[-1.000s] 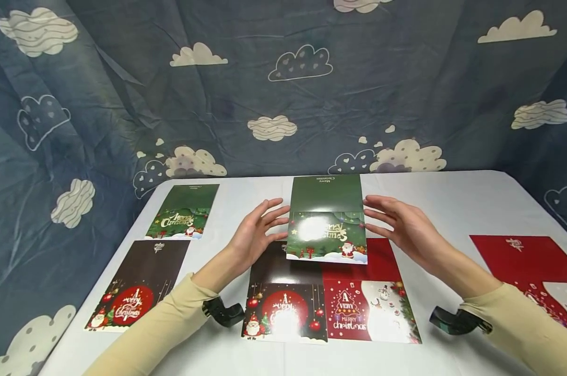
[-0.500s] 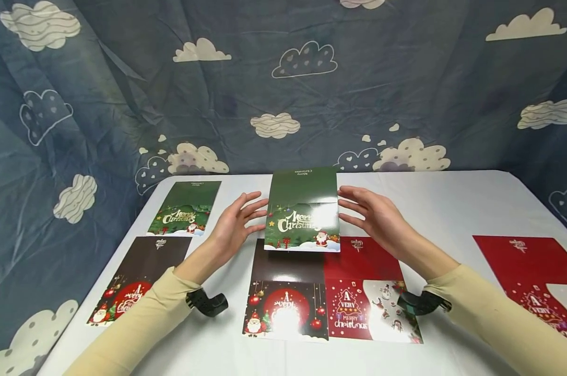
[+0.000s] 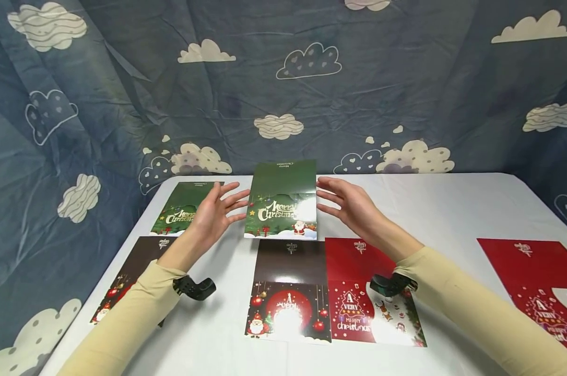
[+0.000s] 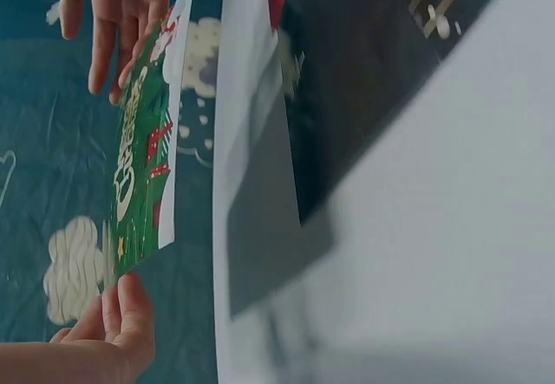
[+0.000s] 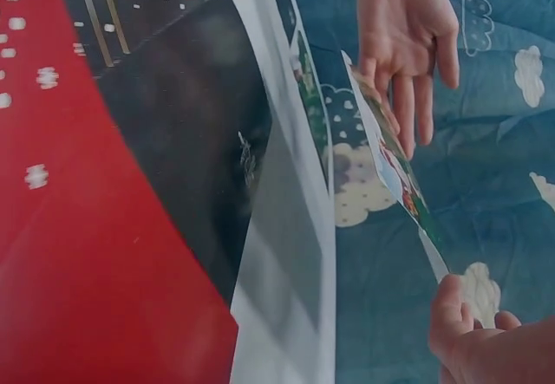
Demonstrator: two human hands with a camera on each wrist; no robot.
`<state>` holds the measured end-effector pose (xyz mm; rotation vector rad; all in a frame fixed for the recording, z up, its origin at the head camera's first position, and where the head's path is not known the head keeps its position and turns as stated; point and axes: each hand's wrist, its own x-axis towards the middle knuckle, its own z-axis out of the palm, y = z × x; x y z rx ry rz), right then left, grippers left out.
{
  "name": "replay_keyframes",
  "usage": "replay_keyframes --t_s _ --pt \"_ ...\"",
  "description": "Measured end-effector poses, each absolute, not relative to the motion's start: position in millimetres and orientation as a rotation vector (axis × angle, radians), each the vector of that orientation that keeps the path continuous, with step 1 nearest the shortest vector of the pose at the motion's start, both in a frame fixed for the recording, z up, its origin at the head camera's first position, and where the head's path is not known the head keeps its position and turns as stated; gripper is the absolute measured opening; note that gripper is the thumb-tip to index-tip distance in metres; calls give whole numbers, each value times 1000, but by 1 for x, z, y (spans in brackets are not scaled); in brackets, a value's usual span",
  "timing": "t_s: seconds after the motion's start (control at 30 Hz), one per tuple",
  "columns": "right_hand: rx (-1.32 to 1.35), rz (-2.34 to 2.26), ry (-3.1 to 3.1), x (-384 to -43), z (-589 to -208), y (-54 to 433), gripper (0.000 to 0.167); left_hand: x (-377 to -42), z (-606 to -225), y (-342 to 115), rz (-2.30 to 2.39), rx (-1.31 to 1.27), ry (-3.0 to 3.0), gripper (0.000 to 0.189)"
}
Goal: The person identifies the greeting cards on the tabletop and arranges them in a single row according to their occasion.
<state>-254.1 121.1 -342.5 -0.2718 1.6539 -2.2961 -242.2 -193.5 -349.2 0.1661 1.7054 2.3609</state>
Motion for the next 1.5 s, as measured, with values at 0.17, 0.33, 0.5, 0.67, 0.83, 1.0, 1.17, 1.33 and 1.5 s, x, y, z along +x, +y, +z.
replay_keyframes --t_s 0.17,0.33,0.5,0.67,0.83,1.0,1.17,1.33,1.5 --pt "-230 -2293 1608 -265 -344 104 51 -247 -351 -209 2326 119 1754 64" --pt "-199 -2295 1565 -274 -348 87 51 -252 -352 -223 2295 80 1785 65" --pt "-178 -2306 1510 -283 -357 70 51 -256 -355 -238 2244 61 1843 66" --pt "-138 -2309 1447 -290 -365 56 53 -260 -359 -251 2191 43 1903 68" --pt "-87 -2318 1360 -297 -372 45 56 -265 -364 -261 2178 2 1896 66" --pt "-64 -2302 1368 -303 -378 32 59 -269 -369 -269 2155 -51 1920 61" --pt "-32 -2275 1346 -309 -386 19 59 -275 -375 -272 2092 -157 1999 58" --pt "9 -2278 1325 -316 -390 12 60 -282 -380 -272 2050 -199 2046 58" --pt "62 -2255 1322 -320 -392 12 62 -285 -381 -273 2043 -187 2037 59"
